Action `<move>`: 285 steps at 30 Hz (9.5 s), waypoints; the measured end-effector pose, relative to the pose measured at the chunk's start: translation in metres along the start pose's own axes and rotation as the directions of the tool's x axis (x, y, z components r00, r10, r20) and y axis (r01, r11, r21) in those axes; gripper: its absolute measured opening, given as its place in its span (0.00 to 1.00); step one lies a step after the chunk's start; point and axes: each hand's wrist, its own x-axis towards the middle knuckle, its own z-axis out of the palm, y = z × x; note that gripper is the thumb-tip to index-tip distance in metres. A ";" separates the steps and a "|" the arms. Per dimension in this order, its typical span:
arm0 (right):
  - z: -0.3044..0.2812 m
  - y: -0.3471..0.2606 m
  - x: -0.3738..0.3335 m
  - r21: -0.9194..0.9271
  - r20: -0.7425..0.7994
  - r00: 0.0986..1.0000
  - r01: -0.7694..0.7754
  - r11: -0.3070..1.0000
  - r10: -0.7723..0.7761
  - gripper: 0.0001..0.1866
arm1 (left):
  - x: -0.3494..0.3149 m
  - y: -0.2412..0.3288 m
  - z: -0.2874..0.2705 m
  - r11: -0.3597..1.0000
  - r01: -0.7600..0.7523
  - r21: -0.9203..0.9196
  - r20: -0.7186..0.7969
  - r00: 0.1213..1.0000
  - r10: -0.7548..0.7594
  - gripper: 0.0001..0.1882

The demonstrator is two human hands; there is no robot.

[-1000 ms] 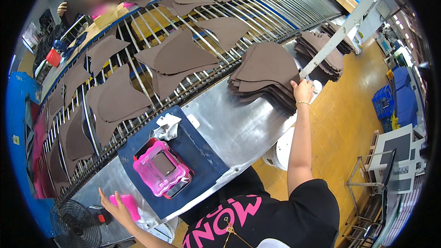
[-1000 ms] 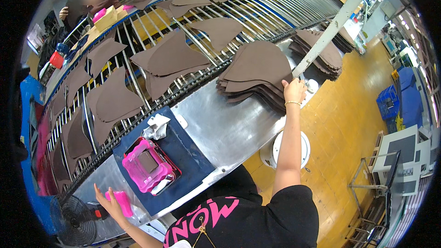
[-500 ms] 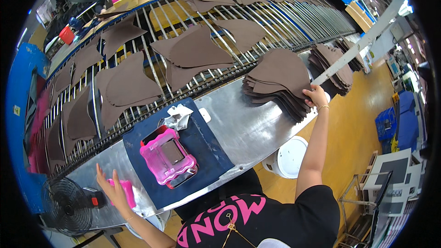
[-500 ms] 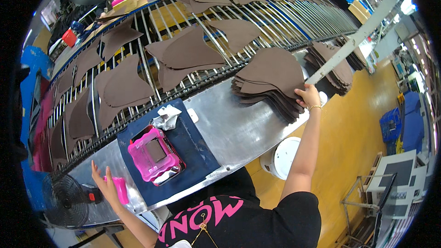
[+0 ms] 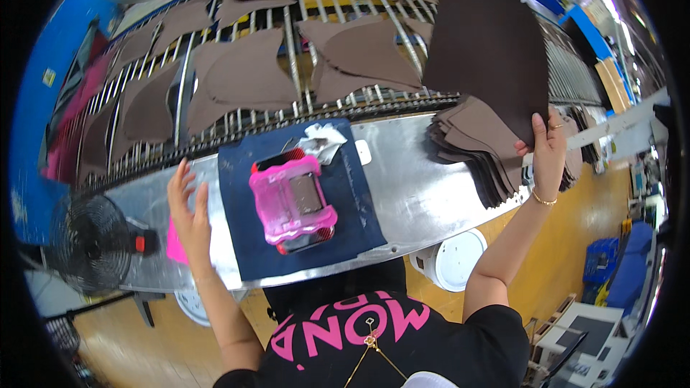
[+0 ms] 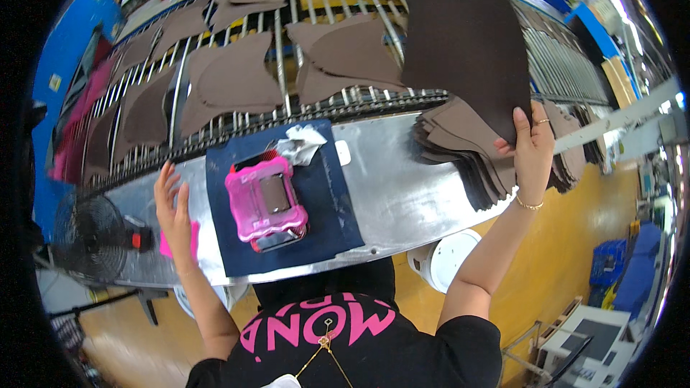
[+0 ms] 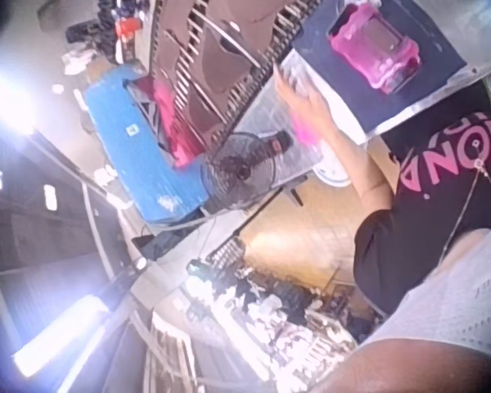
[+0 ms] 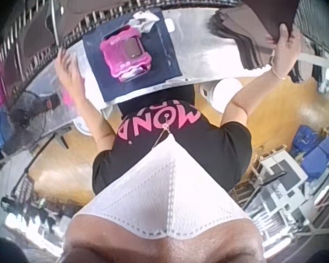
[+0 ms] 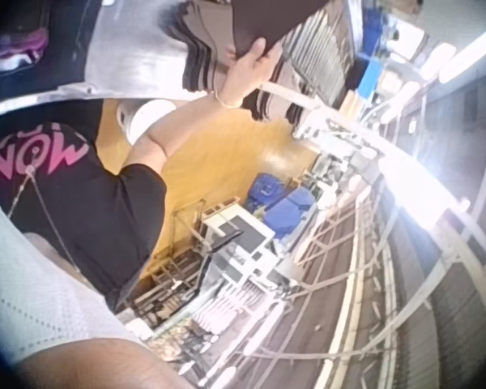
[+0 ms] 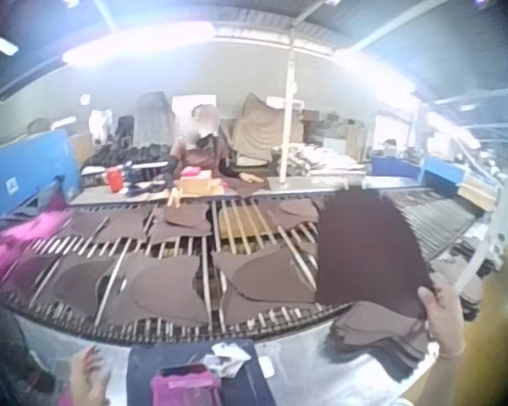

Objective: The person repeatedly picks brown fabric pieces from a conveyor belt and stacks them on a table. The person handles each piece individually, placing them in a growing pile on the work surface.

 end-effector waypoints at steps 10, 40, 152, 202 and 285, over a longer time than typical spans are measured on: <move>0.166 -0.080 -0.069 0.591 0.528 0.792 -0.085 0.802 -0.306 0.10 | 0.010 0.066 -0.019 0.797 0.211 -0.565 0.167 0.976 -0.140 0.11; 0.137 0.055 -0.106 0.108 0.471 0.776 0.420 0.901 -0.418 0.08 | 0.007 0.058 -0.004 0.959 -0.270 0.081 0.425 0.880 0.212 0.03; 0.191 -0.048 -0.092 0.475 0.568 0.669 0.208 0.855 -0.479 0.14 | -0.011 0.077 -0.075 0.931 0.163 -0.328 0.058 0.987 -0.152 0.10; -0.025 0.058 -0.021 0.251 -0.079 0.997 0.039 0.967 -0.019 0.10 | 0.132 0.243 0.207 0.365 -0.925 0.104 0.089 0.374 0.923 0.02; 0.137 -0.062 -0.084 0.716 0.357 0.896 -0.081 0.693 -0.263 0.14 | 0.018 0.080 -0.003 0.801 0.329 -0.501 0.358 0.921 -0.154 0.16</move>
